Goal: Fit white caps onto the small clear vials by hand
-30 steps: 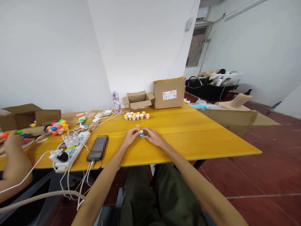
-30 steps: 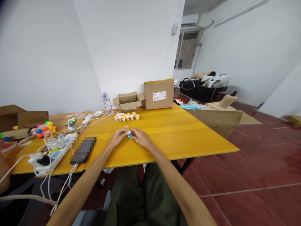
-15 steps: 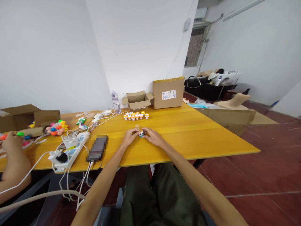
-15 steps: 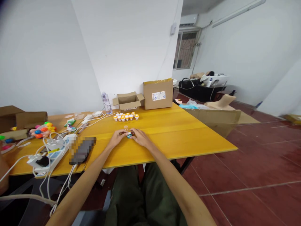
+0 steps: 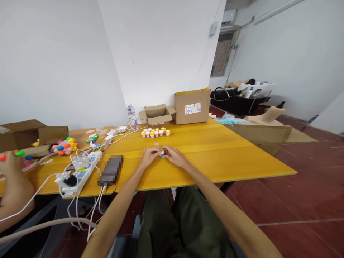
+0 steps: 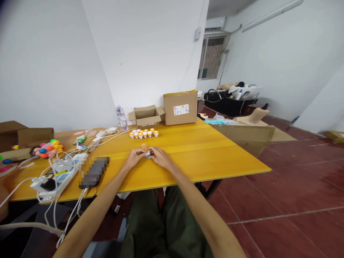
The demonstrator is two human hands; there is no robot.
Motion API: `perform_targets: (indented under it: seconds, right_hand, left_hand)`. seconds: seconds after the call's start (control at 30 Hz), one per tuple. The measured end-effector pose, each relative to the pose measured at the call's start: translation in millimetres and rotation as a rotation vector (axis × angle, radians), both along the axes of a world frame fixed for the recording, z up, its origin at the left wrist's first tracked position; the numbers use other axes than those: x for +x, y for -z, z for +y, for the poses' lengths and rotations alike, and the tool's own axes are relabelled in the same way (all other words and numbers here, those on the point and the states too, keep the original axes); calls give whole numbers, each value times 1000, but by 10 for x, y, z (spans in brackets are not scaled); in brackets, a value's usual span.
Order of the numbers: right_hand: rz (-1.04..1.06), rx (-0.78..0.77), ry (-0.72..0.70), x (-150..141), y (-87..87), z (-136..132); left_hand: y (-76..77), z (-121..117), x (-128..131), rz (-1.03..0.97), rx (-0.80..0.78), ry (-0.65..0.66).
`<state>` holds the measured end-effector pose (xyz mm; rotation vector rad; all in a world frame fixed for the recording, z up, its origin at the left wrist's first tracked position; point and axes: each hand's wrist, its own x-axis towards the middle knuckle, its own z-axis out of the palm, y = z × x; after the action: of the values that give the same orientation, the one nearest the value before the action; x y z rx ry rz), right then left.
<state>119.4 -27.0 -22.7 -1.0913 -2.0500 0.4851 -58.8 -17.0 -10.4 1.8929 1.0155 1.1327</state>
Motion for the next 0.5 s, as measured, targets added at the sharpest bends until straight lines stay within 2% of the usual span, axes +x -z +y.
perform_targets:
  seconds: [0.5]
  right_hand:
    - [-7, -10, -7, -2, -36, -42]
  left_hand:
    - [-11, -46, 24, 63, 76, -67]
